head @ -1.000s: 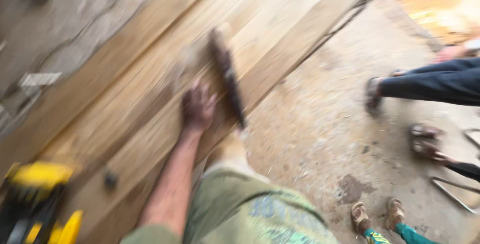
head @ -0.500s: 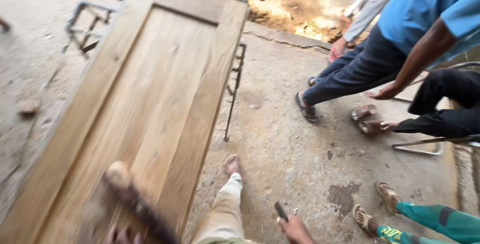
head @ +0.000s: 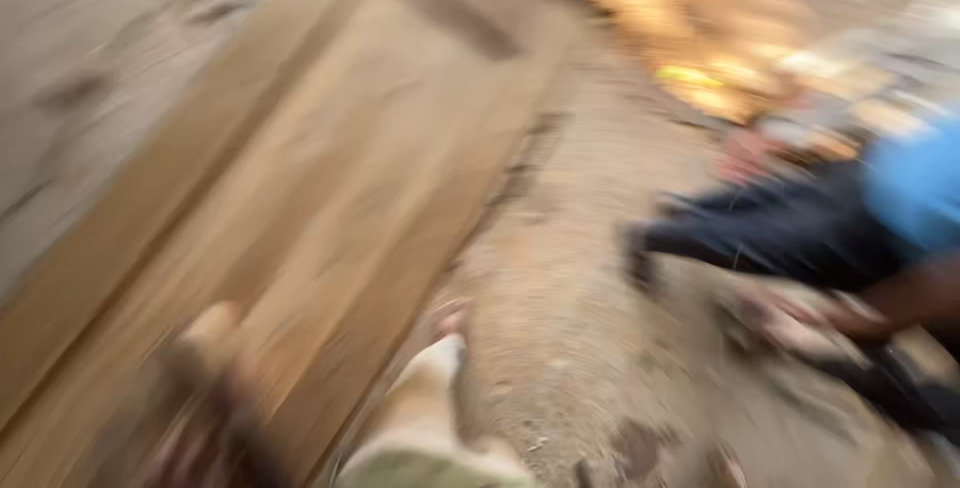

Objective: The person uses a chisel and a wooden mallet to carve a groove into a large wooden plank. They repeatedly strike the chisel to remove wood chips and shape the plank's edge.

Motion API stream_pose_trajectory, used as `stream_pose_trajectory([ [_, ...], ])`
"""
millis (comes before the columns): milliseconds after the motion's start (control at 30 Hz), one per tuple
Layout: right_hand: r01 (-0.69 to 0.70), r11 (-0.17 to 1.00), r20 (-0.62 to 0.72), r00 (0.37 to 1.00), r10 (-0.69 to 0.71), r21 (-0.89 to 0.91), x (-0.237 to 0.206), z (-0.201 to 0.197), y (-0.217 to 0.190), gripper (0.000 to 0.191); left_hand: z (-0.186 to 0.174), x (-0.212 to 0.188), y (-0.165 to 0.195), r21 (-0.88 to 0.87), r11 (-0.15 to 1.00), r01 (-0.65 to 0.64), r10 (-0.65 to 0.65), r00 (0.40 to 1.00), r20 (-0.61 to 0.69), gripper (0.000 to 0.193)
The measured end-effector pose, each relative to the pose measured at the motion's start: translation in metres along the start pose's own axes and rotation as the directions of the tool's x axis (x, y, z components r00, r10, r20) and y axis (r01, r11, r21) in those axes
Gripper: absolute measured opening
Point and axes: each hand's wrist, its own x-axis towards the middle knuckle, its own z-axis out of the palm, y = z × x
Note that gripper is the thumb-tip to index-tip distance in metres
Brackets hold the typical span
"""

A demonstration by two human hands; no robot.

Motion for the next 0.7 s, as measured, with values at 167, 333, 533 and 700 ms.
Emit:
stream_pose_trajectory([
  [167,0.107,0.985,0.104,0.990,-0.094,-0.135,0.035,0.025,-0.040,0.040,-0.007,-0.030,-0.008,-0.046,0.999,0.002,-0.002,1.000,0.010,0.047],
  [333,0.253,0.930,0.110,0.967,-0.232,-0.266,0.023,0.006,-0.070,0.040,-0.023,-0.032,0.024,0.079,0.986,0.144,-0.143,0.990,-0.013,0.043],
  [533,0.401,0.859,0.104,0.916,-0.388,-0.320,0.012,0.007,-0.074,0.040,-0.045,-0.127,0.074,-0.182,0.860,0.476,-0.487,0.873,-0.020,0.068],
  [700,0.388,0.857,0.125,0.921,-0.368,-0.339,-0.003,0.024,0.006,0.040,-0.063,-0.217,0.056,-0.072,0.827,0.558,-0.529,0.815,0.235,0.109],
])
